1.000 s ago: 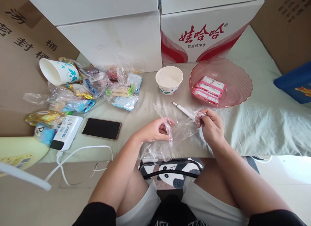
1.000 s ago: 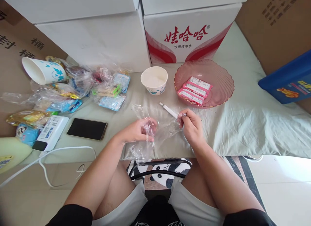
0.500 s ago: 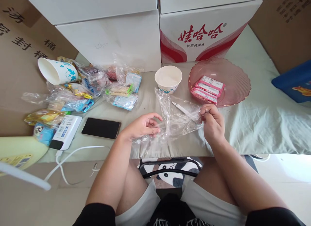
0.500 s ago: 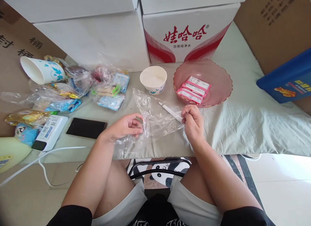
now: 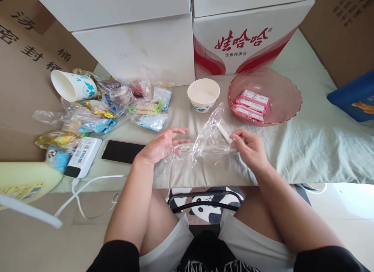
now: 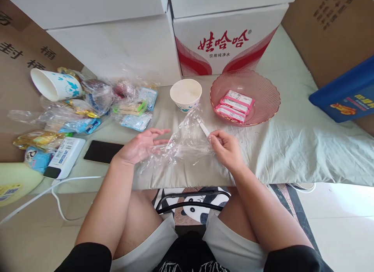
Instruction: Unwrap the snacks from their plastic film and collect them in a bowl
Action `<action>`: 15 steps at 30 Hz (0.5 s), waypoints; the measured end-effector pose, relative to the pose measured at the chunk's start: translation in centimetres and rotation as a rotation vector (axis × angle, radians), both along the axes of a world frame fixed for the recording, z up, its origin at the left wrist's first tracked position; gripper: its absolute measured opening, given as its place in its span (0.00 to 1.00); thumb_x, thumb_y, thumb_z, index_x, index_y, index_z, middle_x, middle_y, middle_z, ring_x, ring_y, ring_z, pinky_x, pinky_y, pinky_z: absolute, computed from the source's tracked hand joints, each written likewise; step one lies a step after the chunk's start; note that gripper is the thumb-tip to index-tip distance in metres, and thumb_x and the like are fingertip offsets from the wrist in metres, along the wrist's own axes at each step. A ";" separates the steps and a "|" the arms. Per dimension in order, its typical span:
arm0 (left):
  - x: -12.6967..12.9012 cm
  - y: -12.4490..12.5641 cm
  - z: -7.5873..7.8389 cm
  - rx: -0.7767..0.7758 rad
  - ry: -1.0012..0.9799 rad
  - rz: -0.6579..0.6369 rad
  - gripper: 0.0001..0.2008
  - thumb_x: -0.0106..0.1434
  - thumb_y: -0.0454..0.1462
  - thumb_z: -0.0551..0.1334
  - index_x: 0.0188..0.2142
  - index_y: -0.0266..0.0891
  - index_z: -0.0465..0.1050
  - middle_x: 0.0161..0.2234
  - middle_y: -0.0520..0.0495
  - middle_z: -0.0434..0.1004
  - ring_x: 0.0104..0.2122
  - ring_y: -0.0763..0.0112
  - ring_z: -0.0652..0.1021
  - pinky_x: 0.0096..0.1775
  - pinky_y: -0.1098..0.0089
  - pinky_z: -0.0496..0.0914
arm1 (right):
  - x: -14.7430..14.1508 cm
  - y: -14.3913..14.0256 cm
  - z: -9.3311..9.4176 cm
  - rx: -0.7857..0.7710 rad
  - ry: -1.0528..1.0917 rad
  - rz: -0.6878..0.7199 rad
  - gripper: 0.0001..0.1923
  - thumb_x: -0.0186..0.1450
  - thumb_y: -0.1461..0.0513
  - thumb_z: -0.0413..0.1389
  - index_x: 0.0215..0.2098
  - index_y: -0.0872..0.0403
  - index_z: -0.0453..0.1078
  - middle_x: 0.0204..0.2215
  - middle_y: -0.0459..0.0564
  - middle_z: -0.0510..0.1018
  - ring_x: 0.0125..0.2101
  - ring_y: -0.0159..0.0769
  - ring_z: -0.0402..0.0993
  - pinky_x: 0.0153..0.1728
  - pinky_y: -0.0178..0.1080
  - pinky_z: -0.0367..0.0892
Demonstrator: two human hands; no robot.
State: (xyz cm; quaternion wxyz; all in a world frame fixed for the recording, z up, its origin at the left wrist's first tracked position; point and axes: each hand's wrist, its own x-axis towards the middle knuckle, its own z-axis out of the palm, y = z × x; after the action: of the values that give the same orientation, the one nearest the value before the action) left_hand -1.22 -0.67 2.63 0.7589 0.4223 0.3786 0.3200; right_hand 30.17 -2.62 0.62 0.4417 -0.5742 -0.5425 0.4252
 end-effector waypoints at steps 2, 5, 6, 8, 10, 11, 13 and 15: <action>-0.6 -0.2 0.2 0.115 -0.014 -0.018 0.37 0.41 0.55 0.80 0.50 0.47 0.77 0.73 0.42 0.55 0.64 0.46 0.71 0.45 0.67 0.77 | 0.1 0.3 -0.3 0.015 0.059 -0.121 0.10 0.63 0.54 0.60 0.29 0.52 0.72 0.16 0.40 0.69 0.18 0.29 0.63 0.21 0.33 0.56; -0.6 -0.6 0.3 0.196 0.219 -0.051 0.33 0.40 0.44 0.82 0.47 0.45 0.79 0.73 0.41 0.54 0.65 0.45 0.69 0.46 0.67 0.76 | 0.3 0.5 -0.6 0.013 0.130 -0.198 0.11 0.64 0.53 0.60 0.30 0.51 0.72 0.15 0.40 0.68 0.17 0.30 0.62 0.20 0.33 0.56; -0.4 -0.7 0.3 0.202 0.314 -0.028 0.26 0.44 0.43 0.80 0.43 0.42 0.80 0.70 0.39 0.60 0.61 0.48 0.73 0.42 0.69 0.75 | 0.3 0.5 -0.6 0.007 0.130 -0.191 0.12 0.64 0.52 0.60 0.29 0.51 0.72 0.15 0.40 0.68 0.17 0.30 0.62 0.21 0.34 0.57; 0.2 -0.7 0.1 0.188 0.433 0.053 0.18 0.50 0.46 0.77 0.34 0.37 0.80 0.59 0.37 0.73 0.47 0.58 0.80 0.33 0.72 0.73 | 0.2 0.5 -0.4 0.011 0.102 -0.148 0.16 0.65 0.48 0.58 0.29 0.51 0.73 0.16 0.41 0.69 0.18 0.31 0.63 0.22 0.35 0.60; 0.7 -0.6 -0.2 0.155 0.446 0.148 0.20 0.52 0.51 0.74 0.31 0.36 0.79 0.48 0.38 0.79 0.36 0.65 0.78 0.27 0.72 0.68 | 0.1 0.4 -0.2 0.069 0.073 -0.086 0.22 0.67 0.43 0.53 0.30 0.50 0.74 0.19 0.44 0.72 0.21 0.33 0.66 0.26 0.37 0.63; 0.9 -0.5 -0.3 0.145 0.430 0.190 0.21 0.52 0.52 0.74 0.31 0.36 0.78 0.43 0.40 0.80 0.33 0.67 0.77 0.26 0.72 0.67 | 0.1 0.3 -0.1 0.120 0.062 -0.055 0.26 0.67 0.40 0.50 0.30 0.50 0.75 0.22 0.46 0.74 0.24 0.35 0.68 0.29 0.39 0.65; 1.0 -0.2 -0.5 0.166 0.391 0.261 0.22 0.52 0.54 0.73 0.31 0.37 0.78 0.37 0.42 0.80 0.34 0.66 0.77 0.29 0.71 0.69 | 0.0 0.2 0.1 0.210 0.034 -0.003 0.29 0.65 0.37 0.49 0.32 0.50 0.76 0.28 0.49 0.78 0.30 0.38 0.72 0.35 0.41 0.67; 1.1 0.0 -0.8 0.218 0.373 0.301 0.20 0.52 0.53 0.72 0.27 0.37 0.76 0.34 0.44 0.80 0.37 0.65 0.78 0.35 0.70 0.71 | -0.1 0.2 0.1 0.220 -0.026 0.007 0.24 0.63 0.40 0.55 0.32 0.51 0.76 0.31 0.49 0.79 0.34 0.39 0.73 0.39 0.42 0.67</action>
State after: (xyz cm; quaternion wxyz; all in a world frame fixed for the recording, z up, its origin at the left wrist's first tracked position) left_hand -0.16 -0.63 1.82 0.5698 0.4923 0.5337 0.3850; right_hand 30.12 -2.45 0.71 0.4936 -0.5260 -0.5934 0.3572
